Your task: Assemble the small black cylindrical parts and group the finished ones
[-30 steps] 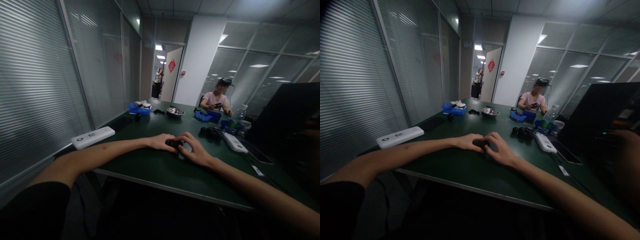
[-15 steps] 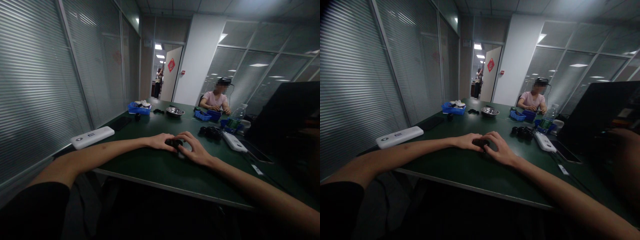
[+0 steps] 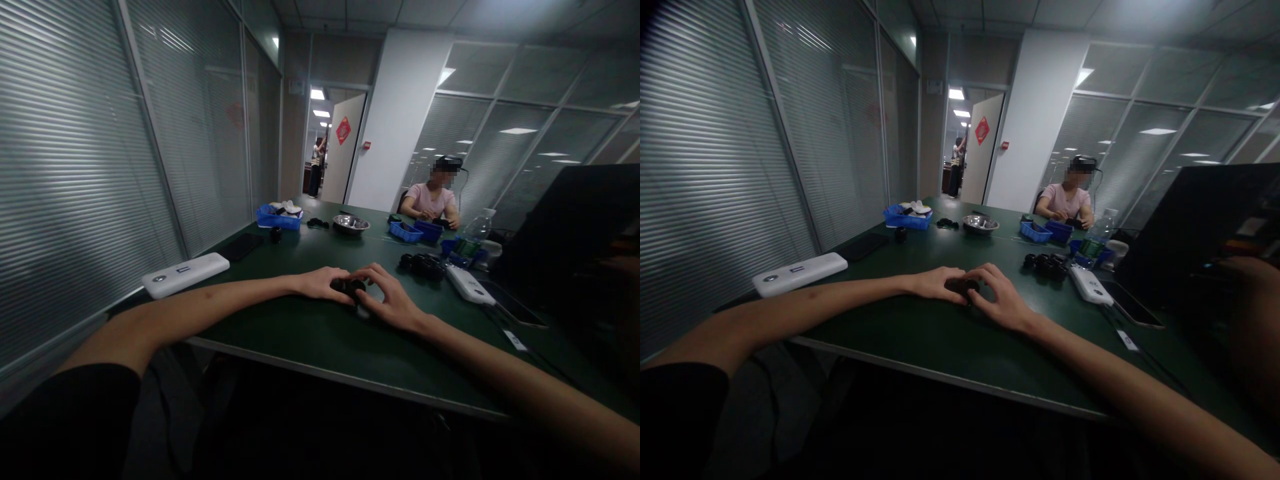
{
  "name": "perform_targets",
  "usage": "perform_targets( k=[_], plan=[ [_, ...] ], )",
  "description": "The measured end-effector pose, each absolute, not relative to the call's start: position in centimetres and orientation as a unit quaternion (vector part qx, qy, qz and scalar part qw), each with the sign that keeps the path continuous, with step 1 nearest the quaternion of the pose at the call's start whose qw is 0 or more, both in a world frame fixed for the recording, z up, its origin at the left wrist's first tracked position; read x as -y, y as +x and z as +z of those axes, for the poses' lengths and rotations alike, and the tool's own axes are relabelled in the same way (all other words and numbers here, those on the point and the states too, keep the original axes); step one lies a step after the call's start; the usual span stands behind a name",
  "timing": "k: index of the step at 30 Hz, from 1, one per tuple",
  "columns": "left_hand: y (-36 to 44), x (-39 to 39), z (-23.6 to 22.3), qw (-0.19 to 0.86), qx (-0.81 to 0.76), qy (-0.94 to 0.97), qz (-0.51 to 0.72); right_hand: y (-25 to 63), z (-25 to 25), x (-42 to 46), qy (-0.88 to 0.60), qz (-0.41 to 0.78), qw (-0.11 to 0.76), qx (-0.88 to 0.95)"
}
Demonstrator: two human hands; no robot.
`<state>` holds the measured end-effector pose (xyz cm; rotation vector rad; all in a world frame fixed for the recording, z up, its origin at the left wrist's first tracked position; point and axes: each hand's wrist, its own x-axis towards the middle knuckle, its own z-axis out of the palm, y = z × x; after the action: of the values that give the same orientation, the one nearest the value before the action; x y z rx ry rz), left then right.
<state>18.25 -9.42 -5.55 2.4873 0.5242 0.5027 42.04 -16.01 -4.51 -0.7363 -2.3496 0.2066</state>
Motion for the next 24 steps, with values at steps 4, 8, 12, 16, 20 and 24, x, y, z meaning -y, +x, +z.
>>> perform_targets(
  k=[4, 8, 12, 16, 20, 24],
  plan=[
    [18.25, 9.43, -5.49, 0.261, -0.199, 0.926, 0.185, 42.11, -4.52, 16.03, -0.263, 0.087, 0.321, 0.906],
    [18.31, 9.43, -5.5, 0.257, -0.208, 0.926, 0.182, 42.03, -4.59, 16.02, -0.289, 0.071, 0.331, 0.895],
    [18.29, 9.31, -5.7, 0.262, -0.192, 0.926, 0.19, 42.02, -4.7, 16.02, -0.285, 0.074, 0.326, 0.898],
    [18.3, 9.22, -5.86, 0.264, -0.195, 0.924, 0.194, 42.0, -4.62, 16.18, -0.258, 0.087, 0.326, 0.905],
    [18.36, 9.11, -5.95, 0.271, -0.205, 0.921, 0.193, 41.93, -4.5, 16.27, -0.299, 0.063, 0.326, 0.895],
    [18.33, 9.01, -6.01, 0.278, -0.198, 0.92, 0.193, 41.98, -4.49, 16.25, -0.279, 0.077, 0.318, 0.903]
  ],
)
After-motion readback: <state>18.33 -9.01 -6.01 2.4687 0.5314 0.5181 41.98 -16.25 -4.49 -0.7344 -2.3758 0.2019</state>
